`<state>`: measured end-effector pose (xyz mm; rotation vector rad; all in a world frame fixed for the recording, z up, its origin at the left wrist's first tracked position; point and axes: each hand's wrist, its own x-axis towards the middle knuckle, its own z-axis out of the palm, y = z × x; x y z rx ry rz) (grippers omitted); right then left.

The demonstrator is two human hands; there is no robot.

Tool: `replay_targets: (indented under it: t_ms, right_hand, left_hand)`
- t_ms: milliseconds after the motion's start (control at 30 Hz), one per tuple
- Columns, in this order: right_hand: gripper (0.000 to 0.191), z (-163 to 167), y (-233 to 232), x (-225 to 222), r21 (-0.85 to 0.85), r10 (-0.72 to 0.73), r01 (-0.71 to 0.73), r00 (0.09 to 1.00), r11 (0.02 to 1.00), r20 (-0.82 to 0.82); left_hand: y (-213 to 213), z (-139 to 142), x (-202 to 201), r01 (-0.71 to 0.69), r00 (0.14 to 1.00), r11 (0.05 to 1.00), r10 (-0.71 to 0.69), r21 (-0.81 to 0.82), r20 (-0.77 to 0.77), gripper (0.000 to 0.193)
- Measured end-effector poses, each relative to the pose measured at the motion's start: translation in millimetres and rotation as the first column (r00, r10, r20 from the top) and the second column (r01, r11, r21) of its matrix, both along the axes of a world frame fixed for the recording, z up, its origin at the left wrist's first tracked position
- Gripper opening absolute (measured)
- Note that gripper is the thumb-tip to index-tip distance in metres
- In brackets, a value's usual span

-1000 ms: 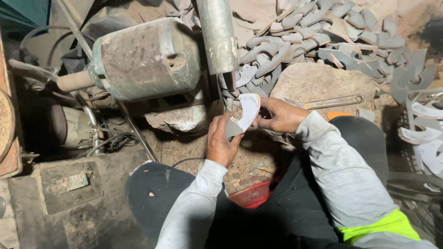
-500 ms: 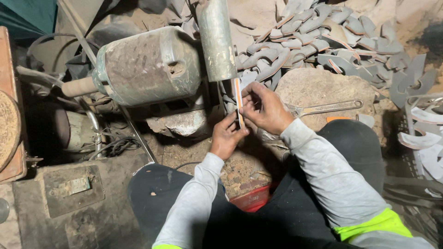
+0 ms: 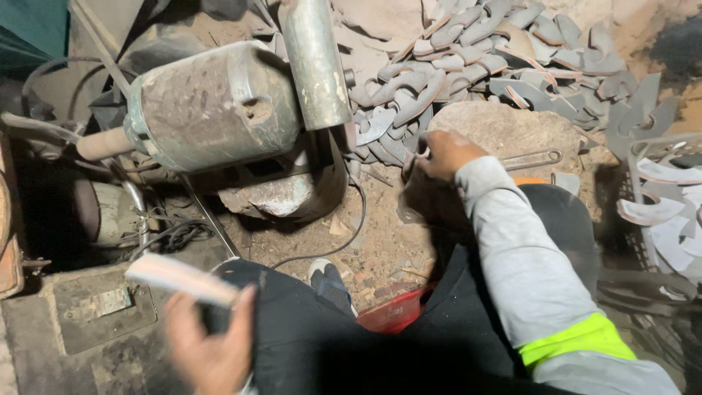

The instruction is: The person sits on the floor and uses a bench grinder to smooth the edges of curved shoe sole parts. They handle each part by hand, pressing it against the rotating wheel, then place the finished pieces into a pile nearby.

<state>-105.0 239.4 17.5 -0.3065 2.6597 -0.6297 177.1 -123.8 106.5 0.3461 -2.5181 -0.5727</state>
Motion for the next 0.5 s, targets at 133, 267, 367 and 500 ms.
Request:
replay_targets:
  t_ms: [133,267,367,500]
  right_hand:
    - [0.039,-44.3,-37.6,-32.0,0.022,-0.051,0.049,0.995,0.999,0.088]
    - [0.042,-83.7,-69.4,-42.3,0.002,-0.059,0.06,0.991,0.998,0.12]
    - [0.034,-102.9,-88.7,-43.9,-0.037,-0.112,0.115,0.991,0.993,0.078]
    - [0.03,-114.3,-108.8,-53.4,-0.052,-0.042,0.035,0.99,0.998,-0.137]
  left_hand:
    - [-89.0,-40.0,46.1,-0.563,0.826,0.609,0.42,0.558,0.376,0.043]
    - [-117.3,-89.1,80.3,-0.801,0.504,0.56,0.439,0.212,0.744,0.04]
    - [-109.6,-103.7,89.5,-0.833,0.403,0.536,0.409,0.142,0.819,0.037]
    - [-104.9,-108.2,82.7,-0.852,0.334,0.516,0.4,0.091,0.854,0.035]
